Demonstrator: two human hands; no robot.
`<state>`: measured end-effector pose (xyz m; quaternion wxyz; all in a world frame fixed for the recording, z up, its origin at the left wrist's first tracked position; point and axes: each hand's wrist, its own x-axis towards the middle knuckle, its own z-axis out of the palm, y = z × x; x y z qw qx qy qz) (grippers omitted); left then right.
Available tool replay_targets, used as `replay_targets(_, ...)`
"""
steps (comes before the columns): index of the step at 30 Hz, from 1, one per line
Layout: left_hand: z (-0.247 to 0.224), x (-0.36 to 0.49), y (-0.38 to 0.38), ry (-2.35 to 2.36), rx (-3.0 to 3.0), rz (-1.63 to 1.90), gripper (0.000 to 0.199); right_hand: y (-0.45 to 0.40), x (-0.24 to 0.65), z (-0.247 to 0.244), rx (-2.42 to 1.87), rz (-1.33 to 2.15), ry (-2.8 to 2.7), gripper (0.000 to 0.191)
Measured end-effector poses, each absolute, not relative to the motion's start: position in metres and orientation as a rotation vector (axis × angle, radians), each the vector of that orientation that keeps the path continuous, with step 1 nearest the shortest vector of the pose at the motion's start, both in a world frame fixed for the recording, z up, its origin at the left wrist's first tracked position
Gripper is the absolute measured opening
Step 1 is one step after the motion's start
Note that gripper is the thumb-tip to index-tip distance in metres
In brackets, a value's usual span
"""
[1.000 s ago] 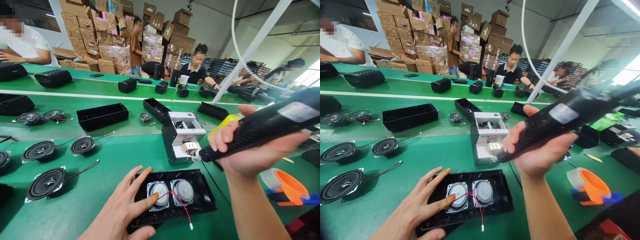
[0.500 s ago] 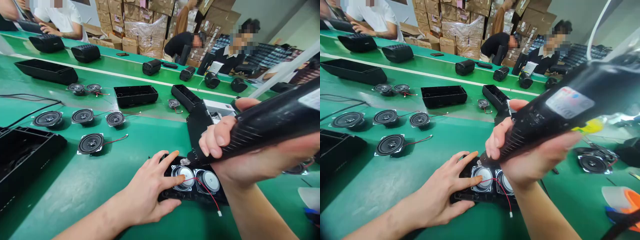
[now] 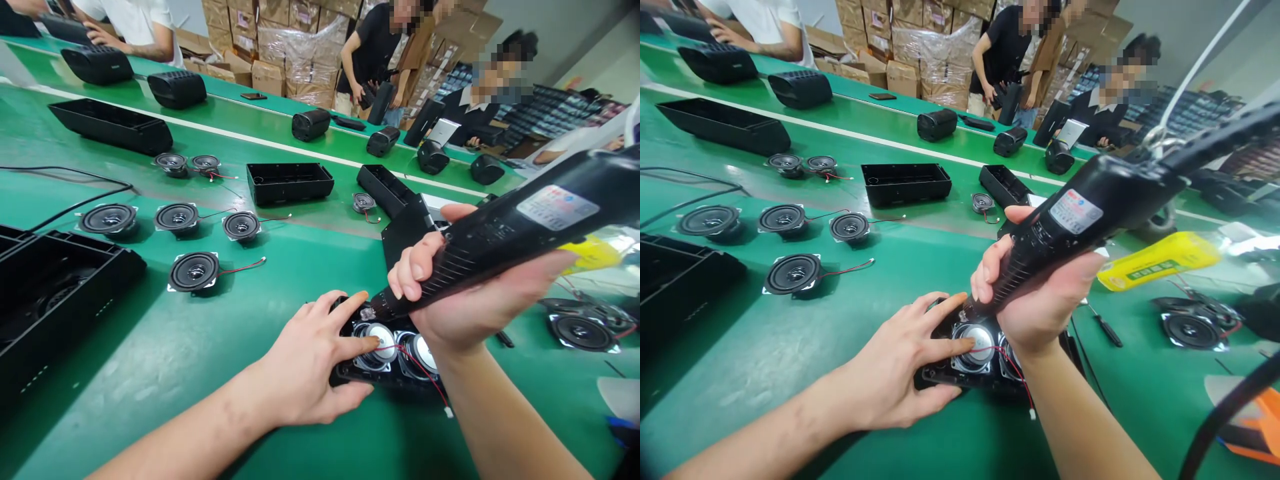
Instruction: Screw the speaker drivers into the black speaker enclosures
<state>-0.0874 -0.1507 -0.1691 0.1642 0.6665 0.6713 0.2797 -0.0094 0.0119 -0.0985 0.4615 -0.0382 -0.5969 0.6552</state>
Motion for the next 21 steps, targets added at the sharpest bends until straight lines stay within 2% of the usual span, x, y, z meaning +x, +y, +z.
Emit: replay_targets(21,-0.1679,-0.0862,-0.1516,1.907,1.868,0.812,0.061,0.0106,-0.0092,-0.1085,-0.024,1.704,-1.472,0.067)
